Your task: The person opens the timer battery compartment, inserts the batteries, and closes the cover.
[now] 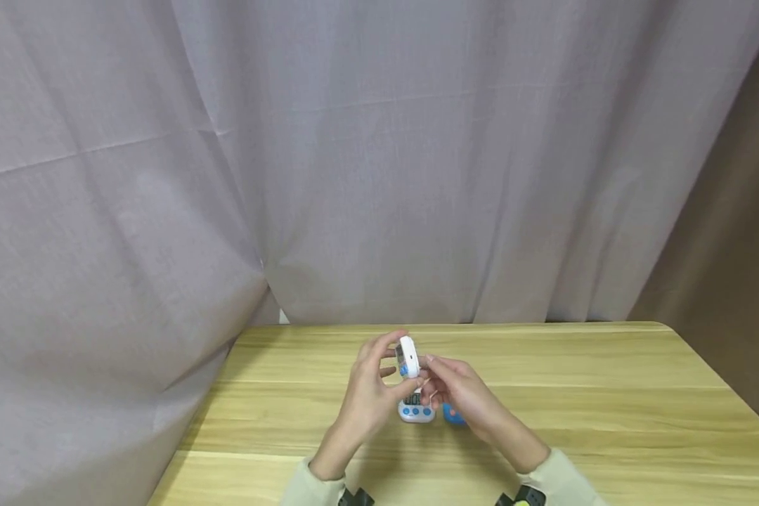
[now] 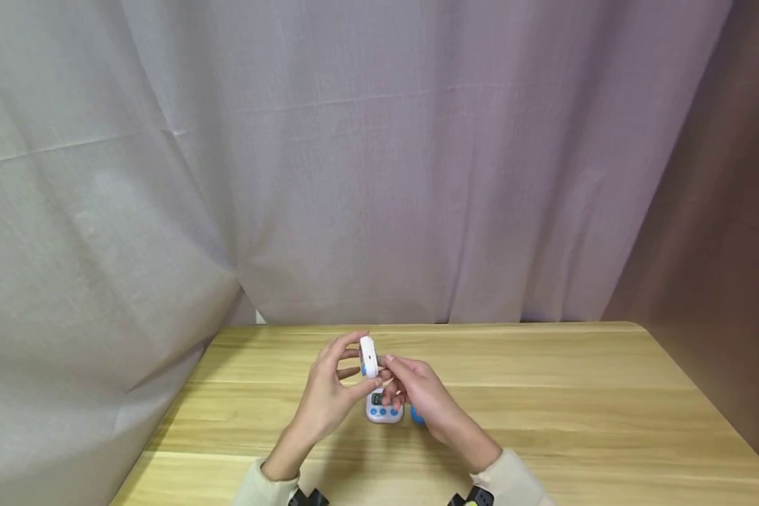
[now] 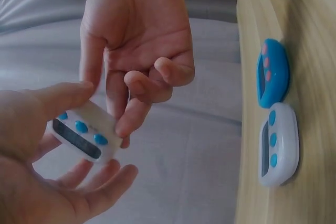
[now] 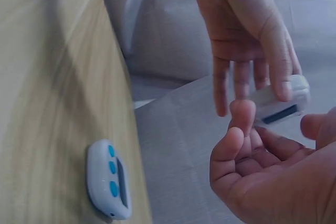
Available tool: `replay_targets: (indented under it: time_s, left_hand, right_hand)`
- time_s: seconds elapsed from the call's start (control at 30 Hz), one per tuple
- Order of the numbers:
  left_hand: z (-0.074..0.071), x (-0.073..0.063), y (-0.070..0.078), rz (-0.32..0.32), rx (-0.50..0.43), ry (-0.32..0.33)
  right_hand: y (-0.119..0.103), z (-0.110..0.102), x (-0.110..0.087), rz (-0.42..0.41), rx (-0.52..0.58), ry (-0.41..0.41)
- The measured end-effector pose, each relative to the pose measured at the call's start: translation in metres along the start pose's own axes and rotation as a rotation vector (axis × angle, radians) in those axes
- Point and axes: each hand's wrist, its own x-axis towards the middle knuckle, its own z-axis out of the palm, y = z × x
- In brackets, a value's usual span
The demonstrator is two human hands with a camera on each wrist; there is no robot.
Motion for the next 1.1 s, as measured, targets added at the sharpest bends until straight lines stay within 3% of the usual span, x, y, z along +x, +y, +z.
replay_targets:
  time_s: [0.17, 0.37, 0.53, 0.77, 0.97, 1.1]
  left_hand:
    - [-0.006, 0.001, -0.003, -0.035, 0.082, 0.009]
    - [-0.007, 0.002, -0.010, -0.092, 0.180, 0.020]
    - [-0.006, 0.004, -0.013, -0.107, 0.232, 0.030]
    - [-0.011, 0.006, -0.016, -0.135, 0.255, 0.019]
    - [-0.017, 0.007, -0.023, -0.182, 0.220, 0.001]
    - [-0.018, 0.008, -0.028, -0.163, 0.242, -0.006]
  right_hand:
    - [-0.007, 0.002, 0.006, -0.011, -0.075, 0.037]
    - [-0.008, 0.010, 0.014, -0.032, -0.159, 0.141]
    - [-0.003, 0.017, 0.019, -0.050, -0.161, 0.184]
    - [0.004, 0.020, 0.025, -0.061, -0.153, 0.190]
    - [0.010, 0.023, 0.030, -0.052, -0.129, 0.181]
    - [0.012, 0.025, 0.033, -0.072, -0.148, 0.149]
